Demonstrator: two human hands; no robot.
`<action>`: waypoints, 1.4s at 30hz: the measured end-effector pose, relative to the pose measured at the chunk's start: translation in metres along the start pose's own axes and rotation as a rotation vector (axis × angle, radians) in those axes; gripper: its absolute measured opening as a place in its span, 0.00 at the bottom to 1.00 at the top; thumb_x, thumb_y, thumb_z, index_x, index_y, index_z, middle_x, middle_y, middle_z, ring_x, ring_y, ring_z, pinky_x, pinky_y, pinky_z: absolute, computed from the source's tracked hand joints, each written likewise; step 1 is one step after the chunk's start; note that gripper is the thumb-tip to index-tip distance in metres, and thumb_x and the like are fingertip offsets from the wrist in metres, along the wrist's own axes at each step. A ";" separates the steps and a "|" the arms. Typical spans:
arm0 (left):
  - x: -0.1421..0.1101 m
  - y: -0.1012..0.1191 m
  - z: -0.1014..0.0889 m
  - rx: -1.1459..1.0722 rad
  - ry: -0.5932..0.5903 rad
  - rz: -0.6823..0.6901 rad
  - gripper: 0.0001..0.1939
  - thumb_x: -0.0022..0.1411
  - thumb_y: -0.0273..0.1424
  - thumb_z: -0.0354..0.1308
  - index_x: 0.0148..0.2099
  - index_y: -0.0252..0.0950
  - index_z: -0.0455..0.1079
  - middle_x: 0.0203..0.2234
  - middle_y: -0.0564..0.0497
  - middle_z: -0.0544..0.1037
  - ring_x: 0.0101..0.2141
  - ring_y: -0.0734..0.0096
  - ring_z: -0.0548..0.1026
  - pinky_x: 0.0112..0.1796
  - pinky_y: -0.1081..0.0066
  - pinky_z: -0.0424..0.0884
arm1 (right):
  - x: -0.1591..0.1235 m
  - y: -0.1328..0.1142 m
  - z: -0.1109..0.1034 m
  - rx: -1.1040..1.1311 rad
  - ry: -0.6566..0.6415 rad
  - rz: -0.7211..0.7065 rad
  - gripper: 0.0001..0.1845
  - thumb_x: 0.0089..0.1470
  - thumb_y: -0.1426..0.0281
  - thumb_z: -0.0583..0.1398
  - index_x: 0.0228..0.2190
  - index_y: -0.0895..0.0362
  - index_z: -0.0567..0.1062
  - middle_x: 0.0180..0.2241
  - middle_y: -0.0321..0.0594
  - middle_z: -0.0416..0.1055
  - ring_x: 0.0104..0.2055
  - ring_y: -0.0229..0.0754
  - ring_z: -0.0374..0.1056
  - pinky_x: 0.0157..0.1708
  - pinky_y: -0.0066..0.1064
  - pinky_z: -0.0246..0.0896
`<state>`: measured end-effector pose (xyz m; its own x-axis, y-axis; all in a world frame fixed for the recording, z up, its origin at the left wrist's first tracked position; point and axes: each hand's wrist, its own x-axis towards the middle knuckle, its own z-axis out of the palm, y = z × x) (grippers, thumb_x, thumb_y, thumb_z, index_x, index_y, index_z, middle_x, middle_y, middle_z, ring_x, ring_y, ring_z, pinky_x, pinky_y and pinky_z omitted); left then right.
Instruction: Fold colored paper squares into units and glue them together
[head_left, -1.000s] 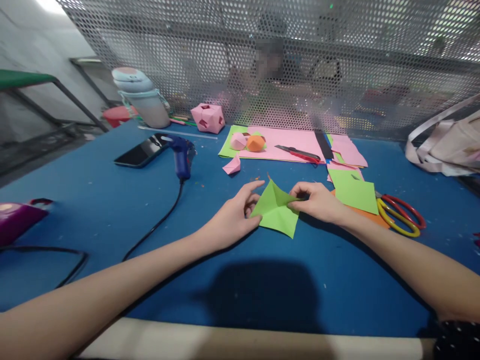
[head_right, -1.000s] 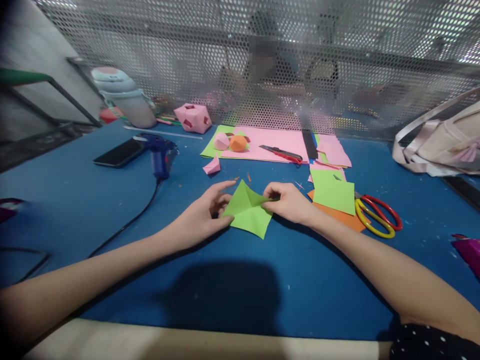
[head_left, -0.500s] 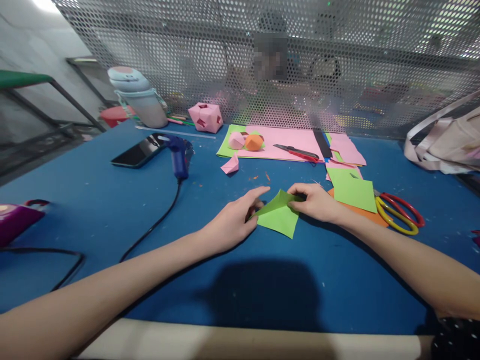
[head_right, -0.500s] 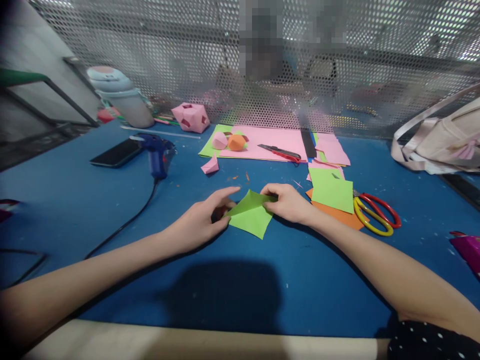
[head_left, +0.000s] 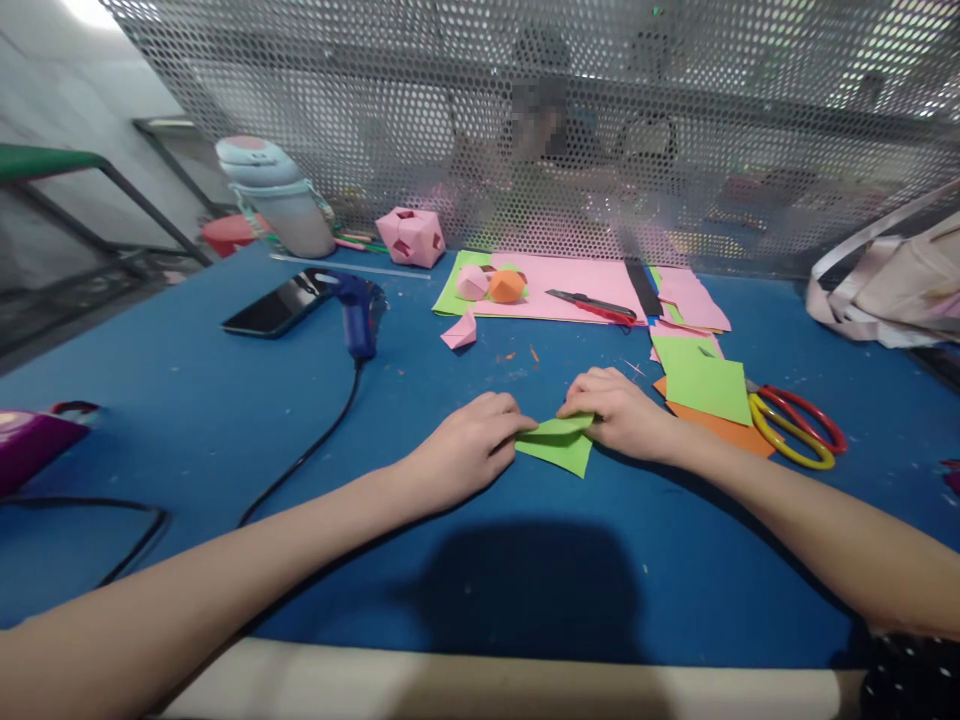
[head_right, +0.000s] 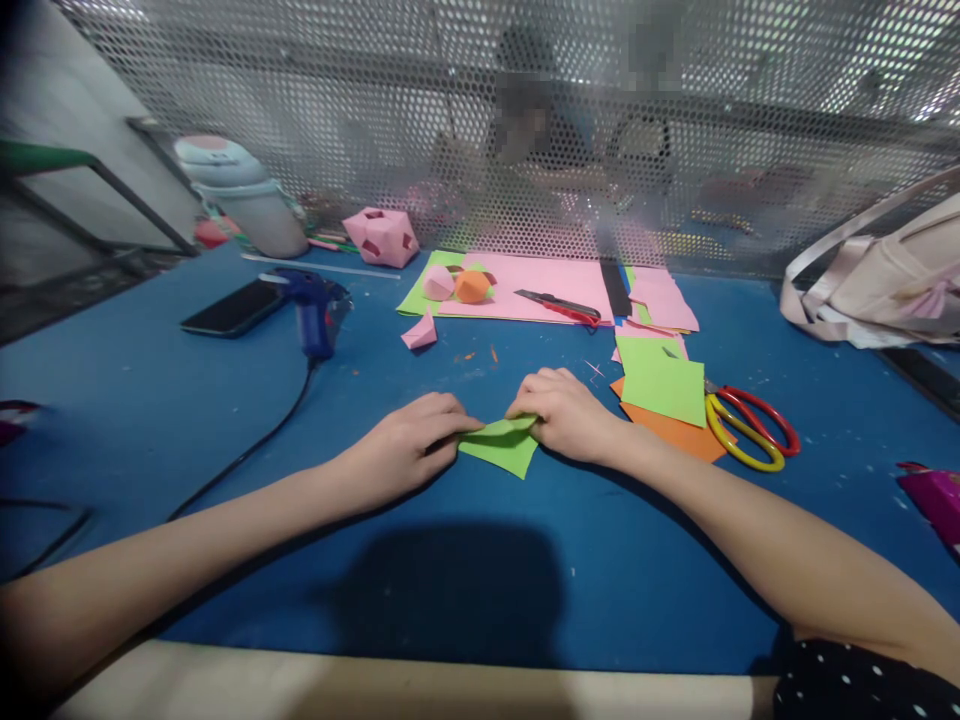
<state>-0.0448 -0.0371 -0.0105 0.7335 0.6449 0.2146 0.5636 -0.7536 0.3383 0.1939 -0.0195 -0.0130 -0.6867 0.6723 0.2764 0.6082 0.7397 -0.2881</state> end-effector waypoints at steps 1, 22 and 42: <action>-0.001 -0.001 0.001 0.019 -0.003 0.012 0.17 0.61 0.22 0.45 0.48 0.35 0.70 0.36 0.46 0.71 0.39 0.66 0.68 0.42 0.66 0.67 | 0.000 0.000 0.001 -0.020 0.004 -0.021 0.14 0.50 0.80 0.56 0.35 0.54 0.76 0.34 0.39 0.71 0.38 0.41 0.61 0.40 0.34 0.49; -0.003 0.006 -0.013 0.358 -0.145 0.043 0.10 0.62 0.24 0.45 0.37 0.33 0.68 0.32 0.46 0.69 0.34 0.65 0.66 0.35 0.67 0.65 | 0.000 0.005 -0.033 -0.385 -0.158 -0.206 0.12 0.55 0.74 0.55 0.33 0.54 0.79 0.29 0.40 0.71 0.33 0.40 0.60 0.47 0.39 0.45; 0.003 0.017 -0.025 -0.482 0.092 -0.457 0.11 0.58 0.36 0.53 0.38 0.34 0.69 0.30 0.52 0.74 0.32 0.66 0.71 0.32 0.70 0.65 | 0.006 -0.007 -0.034 0.518 0.081 0.374 0.07 0.52 0.70 0.57 0.31 0.56 0.75 0.28 0.34 0.72 0.29 0.35 0.64 0.31 0.28 0.58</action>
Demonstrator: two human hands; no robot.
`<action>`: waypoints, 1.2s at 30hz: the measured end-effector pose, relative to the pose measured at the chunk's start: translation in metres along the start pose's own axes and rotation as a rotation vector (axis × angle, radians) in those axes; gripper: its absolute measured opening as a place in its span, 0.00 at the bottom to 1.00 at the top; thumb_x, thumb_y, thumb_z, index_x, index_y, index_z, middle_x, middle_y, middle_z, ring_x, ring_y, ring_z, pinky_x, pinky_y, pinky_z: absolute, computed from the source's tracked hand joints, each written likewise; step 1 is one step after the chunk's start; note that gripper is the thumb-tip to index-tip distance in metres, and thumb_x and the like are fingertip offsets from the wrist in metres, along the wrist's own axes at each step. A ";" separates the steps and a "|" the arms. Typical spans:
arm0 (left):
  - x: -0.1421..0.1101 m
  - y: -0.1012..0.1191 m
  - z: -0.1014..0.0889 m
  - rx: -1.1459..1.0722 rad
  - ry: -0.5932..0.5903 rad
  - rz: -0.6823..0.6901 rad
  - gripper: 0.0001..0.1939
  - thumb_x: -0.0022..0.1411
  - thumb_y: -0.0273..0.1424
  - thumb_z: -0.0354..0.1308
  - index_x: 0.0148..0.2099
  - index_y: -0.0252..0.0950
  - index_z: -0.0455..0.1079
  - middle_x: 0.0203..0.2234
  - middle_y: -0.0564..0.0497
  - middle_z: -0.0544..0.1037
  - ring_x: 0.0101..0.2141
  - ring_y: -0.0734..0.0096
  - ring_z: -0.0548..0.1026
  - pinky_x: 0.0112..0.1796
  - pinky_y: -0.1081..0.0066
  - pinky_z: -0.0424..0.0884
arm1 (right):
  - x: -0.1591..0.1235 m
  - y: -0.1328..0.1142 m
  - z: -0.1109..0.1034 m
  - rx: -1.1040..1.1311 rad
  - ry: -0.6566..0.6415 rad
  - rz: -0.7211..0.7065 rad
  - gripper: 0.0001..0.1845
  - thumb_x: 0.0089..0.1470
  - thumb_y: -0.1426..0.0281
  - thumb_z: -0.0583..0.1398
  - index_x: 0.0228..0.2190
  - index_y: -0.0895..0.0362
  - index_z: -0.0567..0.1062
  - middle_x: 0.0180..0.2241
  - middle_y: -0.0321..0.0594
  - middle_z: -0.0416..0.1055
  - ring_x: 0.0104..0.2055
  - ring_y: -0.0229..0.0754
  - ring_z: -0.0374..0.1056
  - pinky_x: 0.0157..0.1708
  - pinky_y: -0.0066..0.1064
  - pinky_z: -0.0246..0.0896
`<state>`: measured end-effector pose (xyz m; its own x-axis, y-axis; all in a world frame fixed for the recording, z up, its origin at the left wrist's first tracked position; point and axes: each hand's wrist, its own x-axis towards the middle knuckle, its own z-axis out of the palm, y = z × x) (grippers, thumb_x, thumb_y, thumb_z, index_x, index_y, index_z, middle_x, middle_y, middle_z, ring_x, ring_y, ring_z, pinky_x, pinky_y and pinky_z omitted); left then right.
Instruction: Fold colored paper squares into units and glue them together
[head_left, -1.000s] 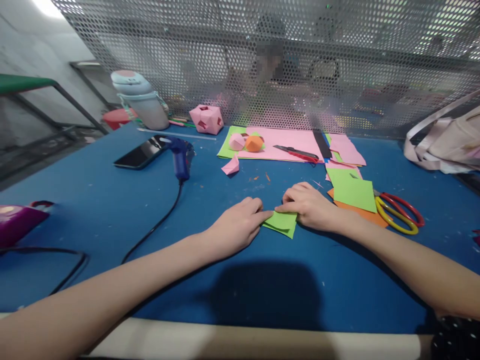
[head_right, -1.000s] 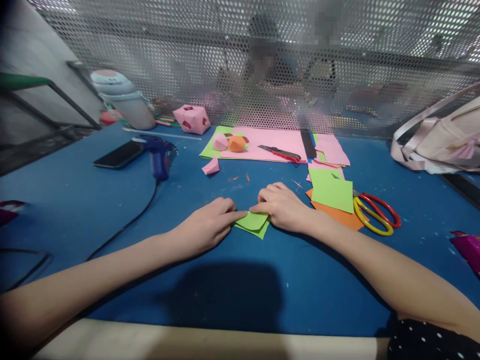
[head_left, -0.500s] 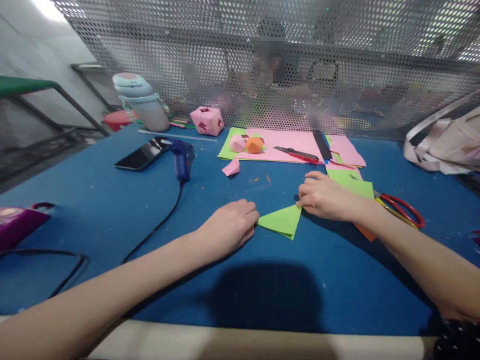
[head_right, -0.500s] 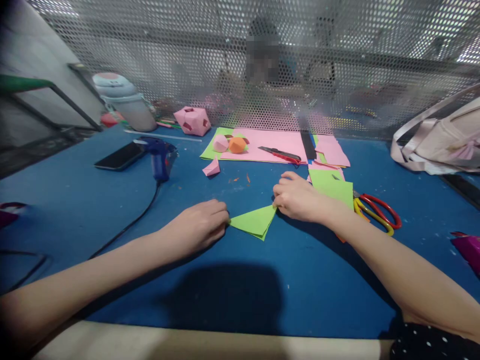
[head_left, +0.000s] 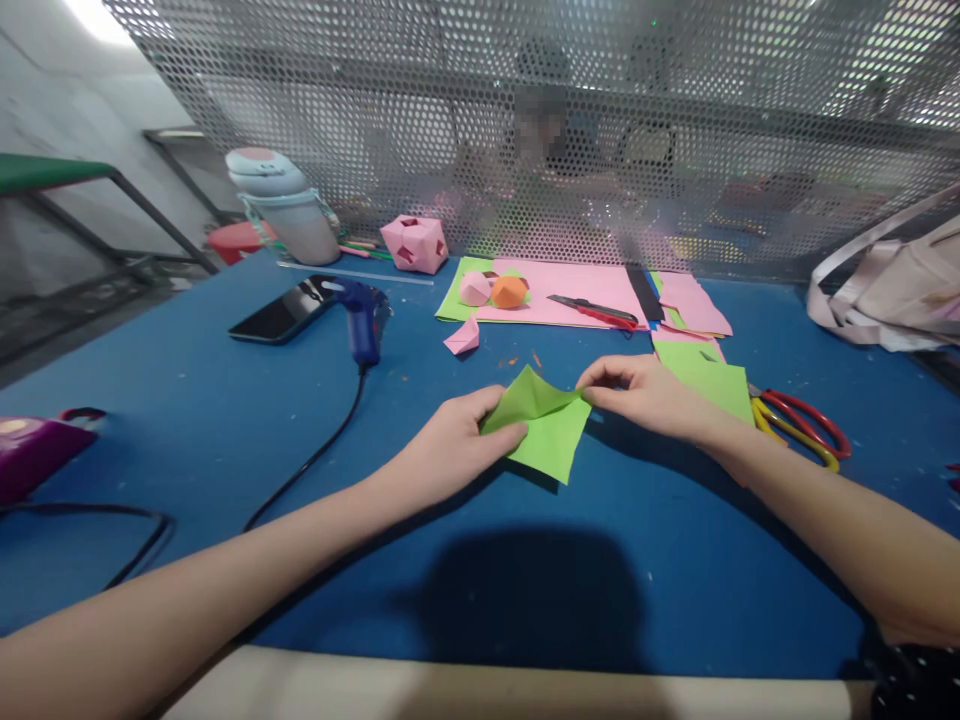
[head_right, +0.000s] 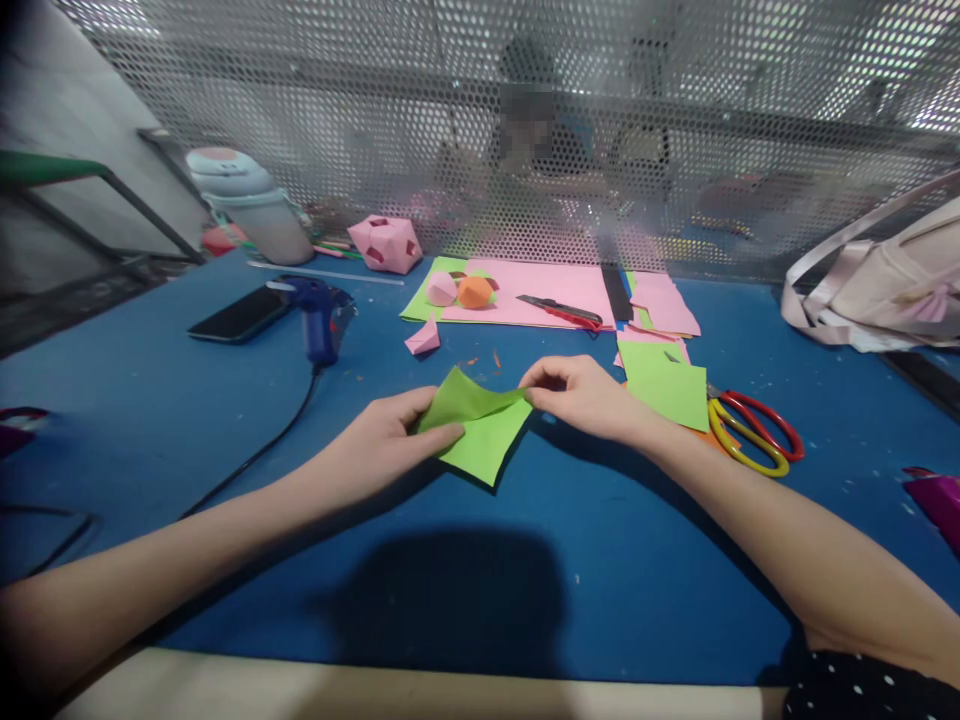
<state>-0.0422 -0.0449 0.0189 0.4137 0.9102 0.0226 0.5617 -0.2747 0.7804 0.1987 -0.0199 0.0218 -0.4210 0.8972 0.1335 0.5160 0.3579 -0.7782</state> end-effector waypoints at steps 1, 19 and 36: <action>0.000 0.000 0.001 -0.121 0.008 -0.043 0.12 0.57 0.36 0.54 0.40 0.34 0.70 0.32 0.51 0.76 0.33 0.65 0.72 0.33 0.70 0.66 | 0.000 0.000 0.005 0.084 0.046 0.018 0.07 0.52 0.69 0.57 0.32 0.56 0.74 0.28 0.35 0.71 0.29 0.35 0.64 0.30 0.28 0.58; -0.005 0.001 0.020 -0.900 -0.074 -0.234 0.17 0.57 0.30 0.57 0.50 0.36 0.71 0.41 0.47 0.79 0.38 0.61 0.77 0.40 0.65 0.71 | -0.004 0.005 0.029 0.337 0.089 0.105 0.13 0.51 0.65 0.59 0.40 0.55 0.73 0.30 0.34 0.70 0.30 0.35 0.64 0.33 0.30 0.60; -0.003 0.000 0.029 -1.156 -0.015 -0.322 0.16 0.56 0.27 0.57 0.48 0.34 0.70 0.40 0.44 0.79 0.38 0.61 0.78 0.41 0.63 0.73 | -0.014 -0.003 0.051 0.489 0.078 0.154 0.09 0.52 0.68 0.58 0.37 0.56 0.72 0.35 0.37 0.73 0.37 0.40 0.68 0.38 0.32 0.64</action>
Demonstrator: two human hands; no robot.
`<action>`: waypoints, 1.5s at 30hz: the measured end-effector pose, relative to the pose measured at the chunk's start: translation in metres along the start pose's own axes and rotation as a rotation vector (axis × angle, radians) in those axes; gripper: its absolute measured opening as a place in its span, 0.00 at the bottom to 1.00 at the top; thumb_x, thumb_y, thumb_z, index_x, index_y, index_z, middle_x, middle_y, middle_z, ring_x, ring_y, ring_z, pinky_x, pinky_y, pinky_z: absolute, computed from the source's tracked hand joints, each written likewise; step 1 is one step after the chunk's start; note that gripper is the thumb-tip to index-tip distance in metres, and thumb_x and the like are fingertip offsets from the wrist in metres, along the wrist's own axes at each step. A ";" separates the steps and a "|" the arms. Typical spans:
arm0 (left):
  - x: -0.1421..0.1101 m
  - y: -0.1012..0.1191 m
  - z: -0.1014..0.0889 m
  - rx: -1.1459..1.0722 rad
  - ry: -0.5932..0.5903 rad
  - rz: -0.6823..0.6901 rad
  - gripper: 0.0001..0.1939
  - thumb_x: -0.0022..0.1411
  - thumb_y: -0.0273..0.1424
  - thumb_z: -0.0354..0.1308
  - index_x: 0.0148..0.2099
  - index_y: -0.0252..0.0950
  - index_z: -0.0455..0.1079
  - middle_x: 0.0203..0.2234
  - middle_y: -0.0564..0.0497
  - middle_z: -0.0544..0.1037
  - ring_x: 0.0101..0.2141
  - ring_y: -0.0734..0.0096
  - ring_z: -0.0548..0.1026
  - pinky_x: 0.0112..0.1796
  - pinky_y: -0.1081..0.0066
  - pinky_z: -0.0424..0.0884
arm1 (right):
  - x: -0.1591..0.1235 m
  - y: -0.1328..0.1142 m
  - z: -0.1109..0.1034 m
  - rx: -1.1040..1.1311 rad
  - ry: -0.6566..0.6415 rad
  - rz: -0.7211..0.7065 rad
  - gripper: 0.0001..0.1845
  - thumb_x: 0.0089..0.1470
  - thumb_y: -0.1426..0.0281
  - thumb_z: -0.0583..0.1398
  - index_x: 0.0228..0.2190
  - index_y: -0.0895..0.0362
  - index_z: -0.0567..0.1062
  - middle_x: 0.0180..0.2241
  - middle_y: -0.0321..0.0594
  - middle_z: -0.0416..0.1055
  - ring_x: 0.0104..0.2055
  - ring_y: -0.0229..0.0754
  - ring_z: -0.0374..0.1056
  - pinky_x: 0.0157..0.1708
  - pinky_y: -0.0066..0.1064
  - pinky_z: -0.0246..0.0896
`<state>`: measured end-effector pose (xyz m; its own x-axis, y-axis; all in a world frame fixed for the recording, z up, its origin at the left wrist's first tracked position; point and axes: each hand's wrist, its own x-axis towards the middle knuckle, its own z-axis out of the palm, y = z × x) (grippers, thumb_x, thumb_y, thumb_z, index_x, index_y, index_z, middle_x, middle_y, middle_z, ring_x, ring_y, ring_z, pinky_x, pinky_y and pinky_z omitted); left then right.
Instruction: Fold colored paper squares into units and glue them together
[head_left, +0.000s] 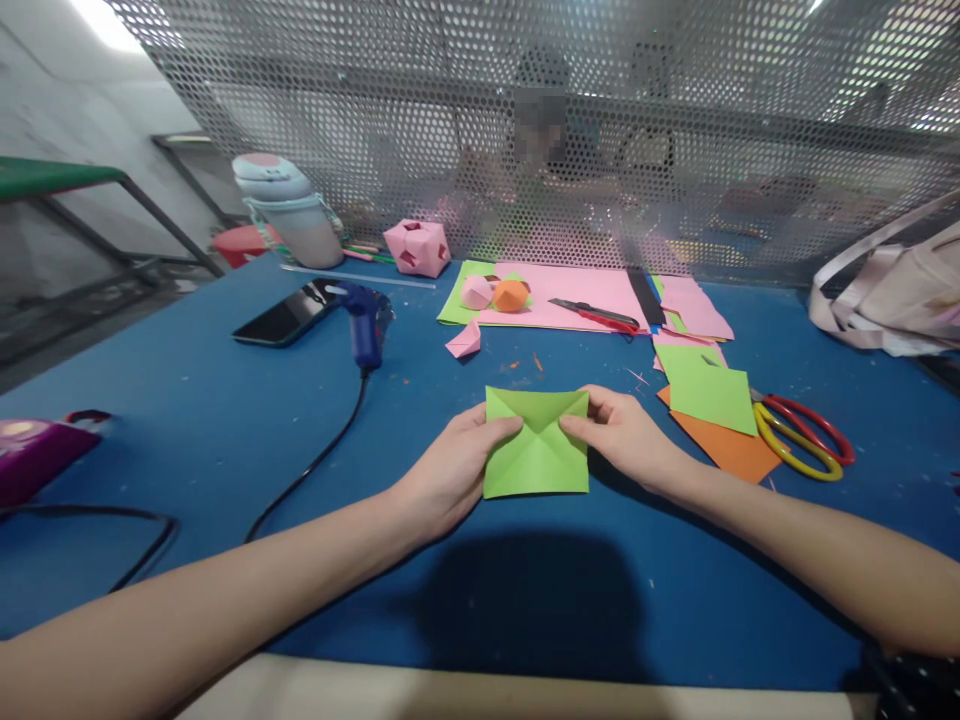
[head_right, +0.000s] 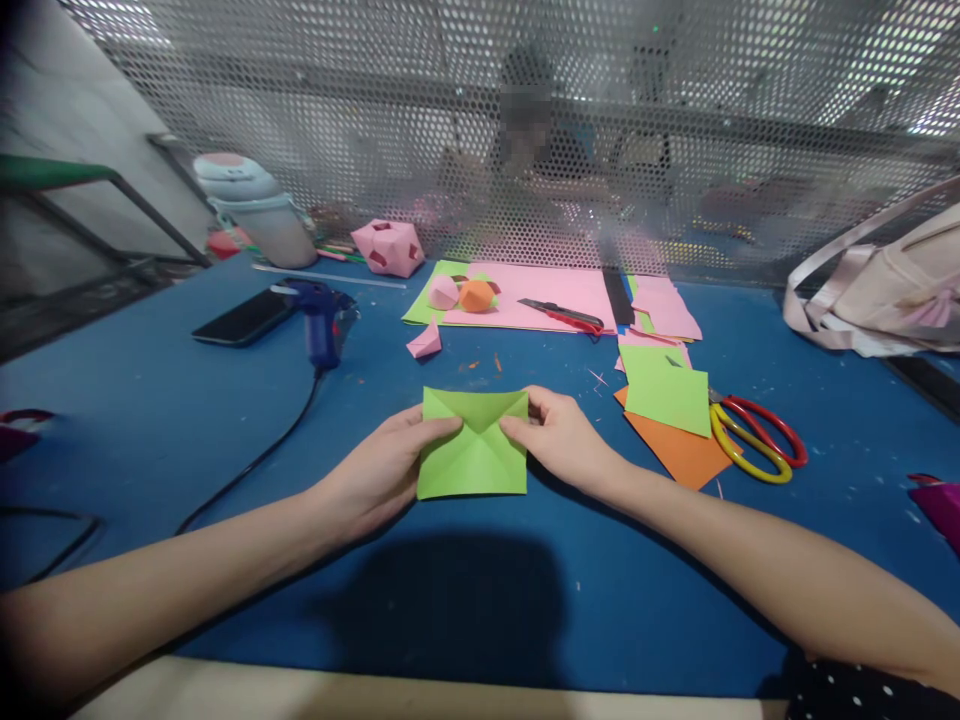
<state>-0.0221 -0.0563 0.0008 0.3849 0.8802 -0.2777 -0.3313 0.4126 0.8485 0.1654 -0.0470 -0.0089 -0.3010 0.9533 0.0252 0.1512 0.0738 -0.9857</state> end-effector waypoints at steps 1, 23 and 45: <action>0.000 0.001 0.000 0.000 0.001 -0.004 0.15 0.56 0.28 0.56 0.48 0.34 0.70 0.40 0.44 0.79 0.38 0.61 0.78 0.41 0.63 0.73 | 0.000 0.001 0.000 0.012 -0.009 0.001 0.09 0.52 0.68 0.58 0.37 0.56 0.72 0.34 0.37 0.73 0.37 0.40 0.68 0.38 0.32 0.64; -0.002 0.005 0.002 0.020 -0.042 -0.042 0.19 0.50 0.21 0.57 0.47 0.34 0.70 0.39 0.45 0.79 0.37 0.61 0.78 0.41 0.63 0.72 | -0.004 0.001 0.003 0.034 0.027 0.004 0.07 0.51 0.66 0.60 0.33 0.56 0.71 0.32 0.36 0.72 0.33 0.38 0.67 0.35 0.30 0.63; -0.003 0.001 0.001 0.177 -0.024 0.032 0.22 0.49 0.23 0.56 0.49 0.35 0.70 0.38 0.46 0.80 0.35 0.62 0.78 0.40 0.63 0.72 | -0.007 -0.004 0.005 0.048 0.011 0.002 0.09 0.50 0.65 0.61 0.34 0.56 0.72 0.34 0.37 0.73 0.36 0.39 0.69 0.37 0.32 0.65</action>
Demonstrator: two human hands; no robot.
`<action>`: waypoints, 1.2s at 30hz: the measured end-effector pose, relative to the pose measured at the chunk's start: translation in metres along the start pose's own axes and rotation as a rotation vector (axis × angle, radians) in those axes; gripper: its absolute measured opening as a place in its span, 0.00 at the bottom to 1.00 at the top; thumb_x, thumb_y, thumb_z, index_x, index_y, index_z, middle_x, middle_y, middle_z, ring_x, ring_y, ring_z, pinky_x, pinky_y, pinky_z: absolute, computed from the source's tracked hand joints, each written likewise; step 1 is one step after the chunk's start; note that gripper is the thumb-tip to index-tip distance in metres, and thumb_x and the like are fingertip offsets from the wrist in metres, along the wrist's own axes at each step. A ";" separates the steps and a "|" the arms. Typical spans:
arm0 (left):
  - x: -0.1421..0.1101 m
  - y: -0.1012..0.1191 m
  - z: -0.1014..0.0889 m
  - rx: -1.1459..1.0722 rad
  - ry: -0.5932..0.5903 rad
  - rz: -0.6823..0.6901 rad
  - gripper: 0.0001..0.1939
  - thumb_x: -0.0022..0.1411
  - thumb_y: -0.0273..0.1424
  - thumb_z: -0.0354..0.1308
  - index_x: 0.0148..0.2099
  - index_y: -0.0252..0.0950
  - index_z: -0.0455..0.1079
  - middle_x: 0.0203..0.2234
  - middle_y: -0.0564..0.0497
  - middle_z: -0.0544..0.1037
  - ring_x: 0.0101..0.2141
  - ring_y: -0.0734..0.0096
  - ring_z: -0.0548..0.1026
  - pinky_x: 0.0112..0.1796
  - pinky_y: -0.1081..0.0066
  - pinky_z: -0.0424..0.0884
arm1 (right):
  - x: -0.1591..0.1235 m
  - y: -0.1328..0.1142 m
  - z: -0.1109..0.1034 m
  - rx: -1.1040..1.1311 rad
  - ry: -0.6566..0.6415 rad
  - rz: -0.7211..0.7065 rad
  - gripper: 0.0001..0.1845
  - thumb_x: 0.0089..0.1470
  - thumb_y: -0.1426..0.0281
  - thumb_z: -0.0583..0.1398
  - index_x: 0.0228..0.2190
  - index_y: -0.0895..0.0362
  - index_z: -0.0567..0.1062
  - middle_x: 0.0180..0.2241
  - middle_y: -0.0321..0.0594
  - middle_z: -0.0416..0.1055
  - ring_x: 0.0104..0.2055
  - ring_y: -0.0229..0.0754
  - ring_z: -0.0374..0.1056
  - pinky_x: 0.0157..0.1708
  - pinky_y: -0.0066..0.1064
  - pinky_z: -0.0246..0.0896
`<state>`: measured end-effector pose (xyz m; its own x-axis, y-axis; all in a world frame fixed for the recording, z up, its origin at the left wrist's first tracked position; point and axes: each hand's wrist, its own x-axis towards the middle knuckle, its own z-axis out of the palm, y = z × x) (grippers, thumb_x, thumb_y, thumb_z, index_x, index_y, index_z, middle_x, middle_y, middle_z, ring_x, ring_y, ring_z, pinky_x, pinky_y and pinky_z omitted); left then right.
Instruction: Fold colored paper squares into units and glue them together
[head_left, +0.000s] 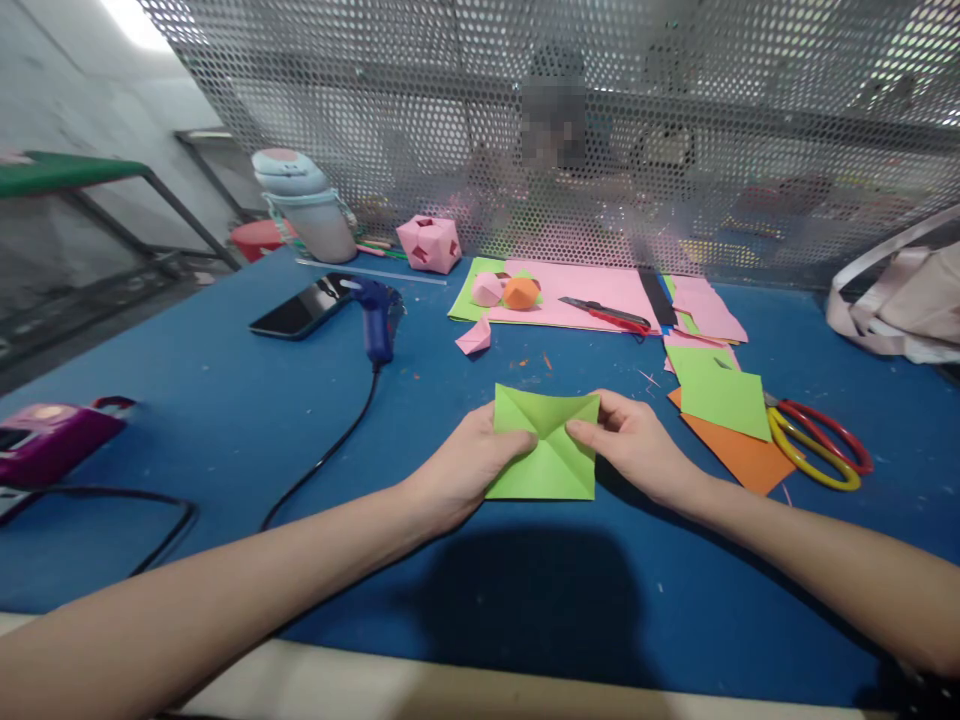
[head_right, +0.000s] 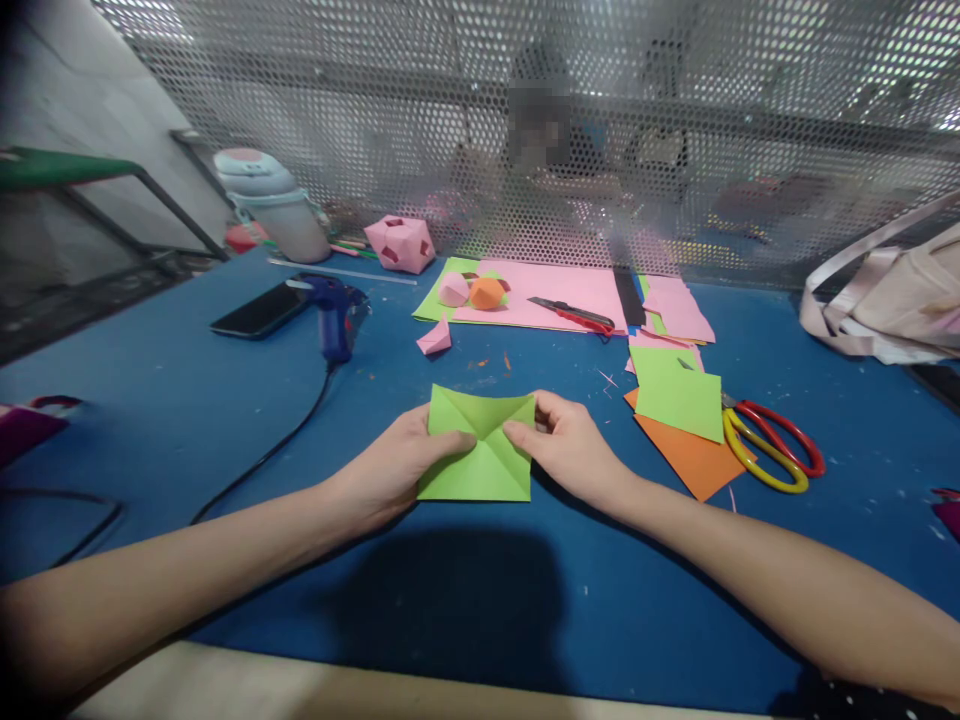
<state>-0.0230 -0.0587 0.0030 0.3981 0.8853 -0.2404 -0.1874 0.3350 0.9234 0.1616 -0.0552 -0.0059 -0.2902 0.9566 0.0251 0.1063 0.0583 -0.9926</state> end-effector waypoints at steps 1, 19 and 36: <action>0.000 -0.001 -0.001 0.009 0.001 0.011 0.22 0.49 0.23 0.57 0.49 0.35 0.70 0.38 0.47 0.80 0.35 0.62 0.78 0.40 0.63 0.72 | 0.000 0.000 0.000 -0.001 0.000 0.002 0.09 0.50 0.65 0.61 0.34 0.56 0.72 0.35 0.38 0.73 0.36 0.40 0.69 0.37 0.32 0.65; -0.001 0.001 -0.004 0.091 0.064 0.052 0.21 0.50 0.24 0.59 0.49 0.34 0.70 0.37 0.47 0.80 0.34 0.64 0.77 0.36 0.67 0.73 | -0.006 -0.001 0.005 -0.033 -0.036 -0.014 0.08 0.52 0.64 0.60 0.34 0.55 0.73 0.32 0.36 0.73 0.33 0.39 0.68 0.35 0.31 0.64; 0.000 0.002 -0.003 -0.027 0.042 0.000 0.17 0.53 0.26 0.54 0.47 0.36 0.70 0.37 0.48 0.79 0.34 0.64 0.77 0.38 0.65 0.72 | 0.001 0.005 0.002 0.089 0.041 0.047 0.11 0.53 0.61 0.60 0.34 0.56 0.72 0.32 0.37 0.72 0.36 0.41 0.68 0.37 0.32 0.64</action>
<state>-0.0260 -0.0568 0.0040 0.3602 0.8978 -0.2534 -0.2113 0.3431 0.9152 0.1597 -0.0551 -0.0112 -0.2475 0.9687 -0.0189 0.0340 -0.0108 -0.9994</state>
